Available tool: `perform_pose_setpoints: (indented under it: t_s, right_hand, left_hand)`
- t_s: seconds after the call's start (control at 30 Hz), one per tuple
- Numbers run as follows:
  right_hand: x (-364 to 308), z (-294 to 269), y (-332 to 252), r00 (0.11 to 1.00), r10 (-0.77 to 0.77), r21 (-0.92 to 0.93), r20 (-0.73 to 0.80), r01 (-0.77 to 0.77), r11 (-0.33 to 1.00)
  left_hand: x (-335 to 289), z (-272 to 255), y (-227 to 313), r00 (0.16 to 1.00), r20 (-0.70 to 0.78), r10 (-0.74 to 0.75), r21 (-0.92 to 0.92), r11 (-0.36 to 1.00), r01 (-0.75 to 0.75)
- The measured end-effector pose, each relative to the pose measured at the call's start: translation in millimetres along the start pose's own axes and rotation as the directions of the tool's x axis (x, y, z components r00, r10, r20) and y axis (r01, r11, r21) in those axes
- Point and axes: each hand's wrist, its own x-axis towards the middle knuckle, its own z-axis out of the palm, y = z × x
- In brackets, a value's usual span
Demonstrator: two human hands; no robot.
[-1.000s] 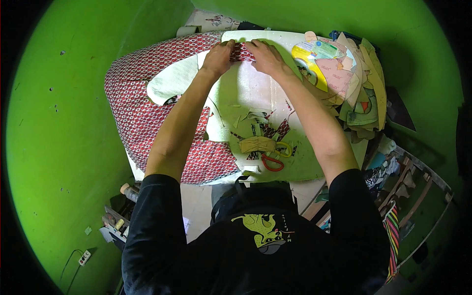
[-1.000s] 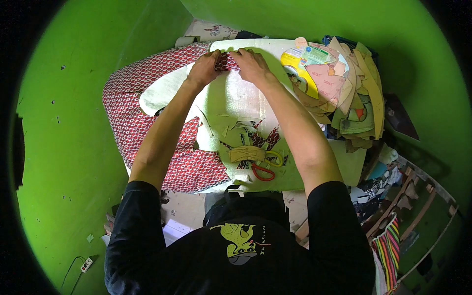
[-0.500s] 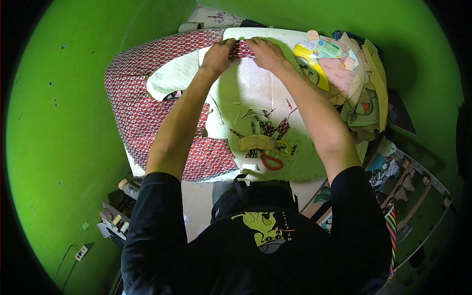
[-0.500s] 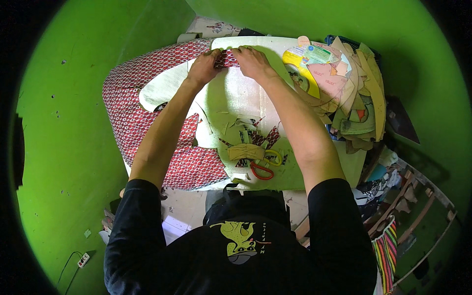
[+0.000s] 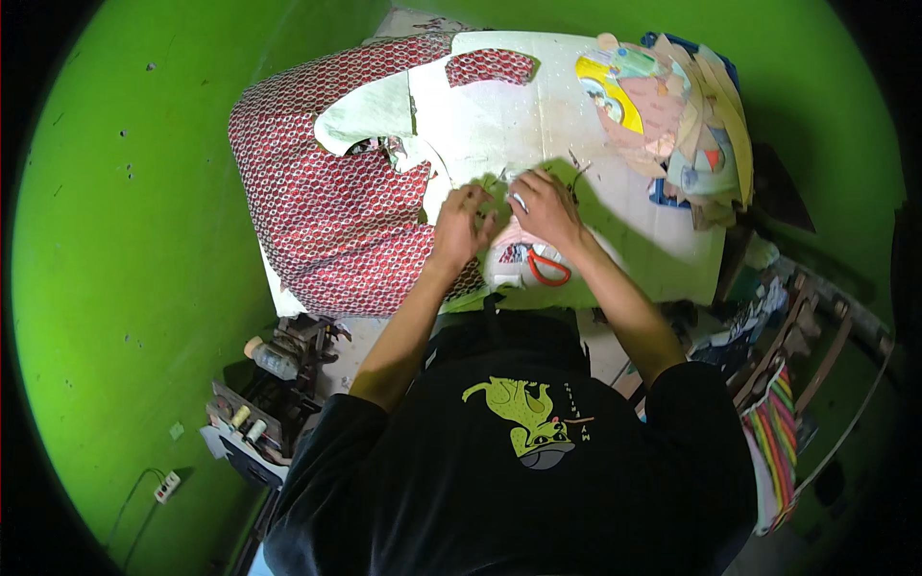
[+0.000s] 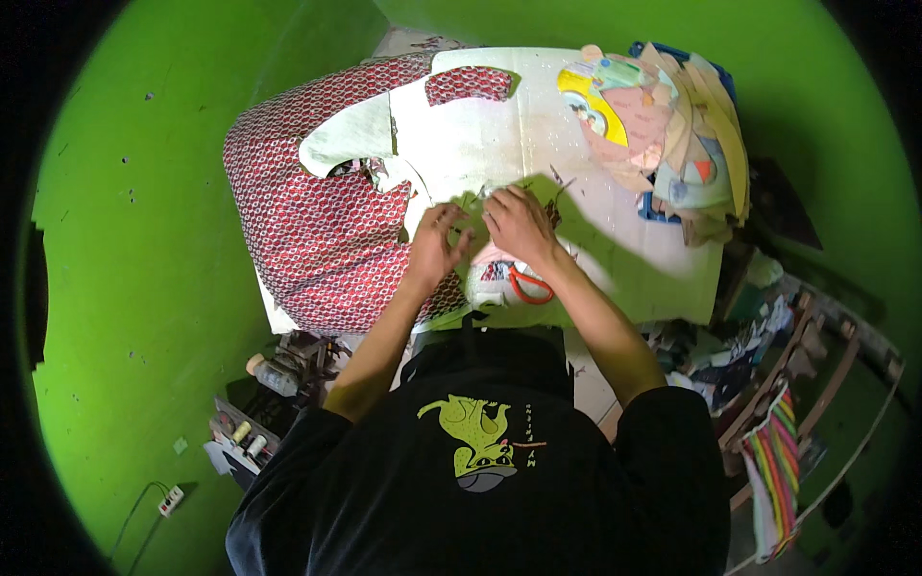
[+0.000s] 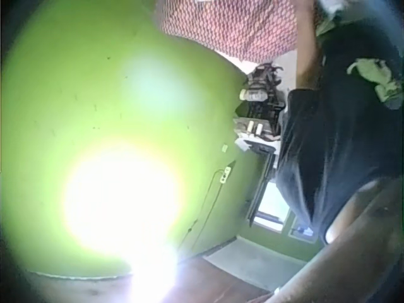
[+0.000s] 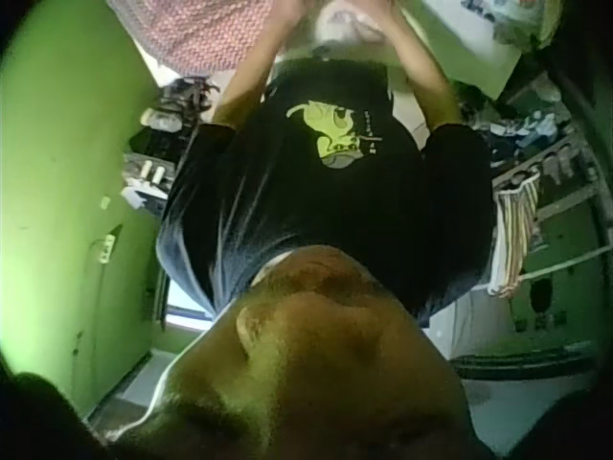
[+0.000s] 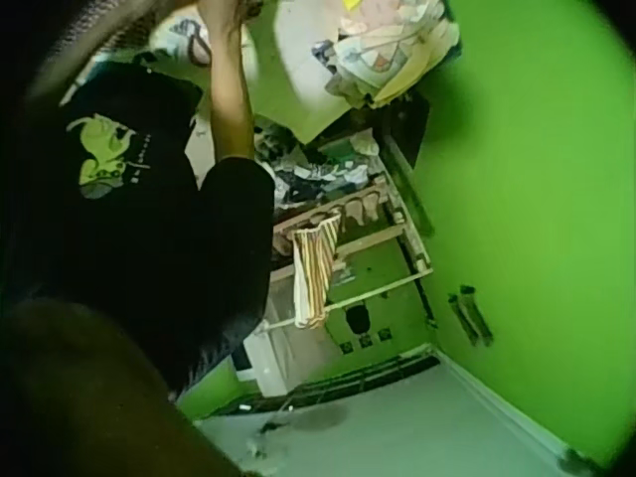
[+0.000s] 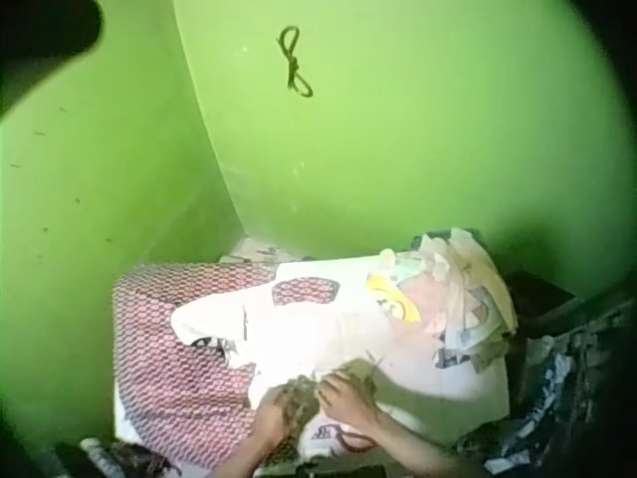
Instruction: Cutting out small pattern pieces from fabric using scissors.
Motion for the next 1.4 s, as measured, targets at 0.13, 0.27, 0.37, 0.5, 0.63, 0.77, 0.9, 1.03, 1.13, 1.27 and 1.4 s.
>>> perform_pose_setpoints:
  t_s: [0.13, 0.27, 0.37, 0.5, 0.63, 0.77, 0.9, 1.03, 1.13, 1.27, 1.4]
  right_hand:
    - [-66, 17, -28, 0.973, 0.184, -0.063, 0.138, -0.177, 0.982]
    - [-95, 40, -27, 0.971, 0.236, -0.068, -0.026, -0.237, 0.969]
    - [-97, 41, -34, 0.971, 0.233, -0.093, -0.057, -0.238, 0.967]
    - [-105, 41, -29, 0.958, 0.278, -0.066, -0.071, -0.282, 0.957]
    - [-120, 36, -19, 0.951, 0.301, -0.107, -0.069, -0.307, 0.946]
    - [-138, 24, -2, 0.941, 0.313, -0.118, -0.128, -0.328, 0.937]
    - [-154, 17, 17, 0.929, 0.337, -0.109, -0.151, -0.354, 0.929]
    - [-163, 11, 31, 0.924, 0.351, -0.098, -0.152, -0.367, 0.925]
    - [-168, 7, 31, 0.901, 0.411, -0.111, -0.142, -0.427, 0.898]
    - [-183, -5, 44, 0.863, 0.461, -0.092, -0.205, -0.486, 0.869]
    - [-199, -21, 62, 0.833, 0.505, -0.100, -0.227, -0.535, 0.839]
  left_hand:
    - [-41, 9, 6, 0.975, 0.179, 0.131, -0.020, 0.991, -0.129]
    - [-49, 22, -7, 0.964, 0.198, 0.178, 0.009, 0.983, -0.183]
    - [-53, 12, -8, 0.948, 0.264, 0.180, -0.041, 0.984, -0.176]
    - [-71, -20, -14, 0.985, 0.125, 0.115, -0.045, 0.993, -0.110]
    - [-101, -39, -35, 0.992, 0.072, -0.102, 0.194, 0.977, 0.086]
    - [-133, -36, -33, 0.951, 0.225, -0.211, 0.363, 0.924, 0.119]
    - [-139, -18, -33, 0.961, 0.233, -0.148, 0.453, 0.891, 0.027]
    - [-128, 1, -32, 0.932, 0.349, -0.101, 0.462, 0.884, -0.077]
    - [-129, 8, -34, 0.929, 0.353, -0.109, 0.492, 0.867, -0.085]
    - [-124, 21, -32, 0.939, 0.340, -0.047, 0.502, 0.853, -0.139]
    - [-105, 35, -7, 0.898, 0.439, 0.042, 0.438, 0.863, -0.254]
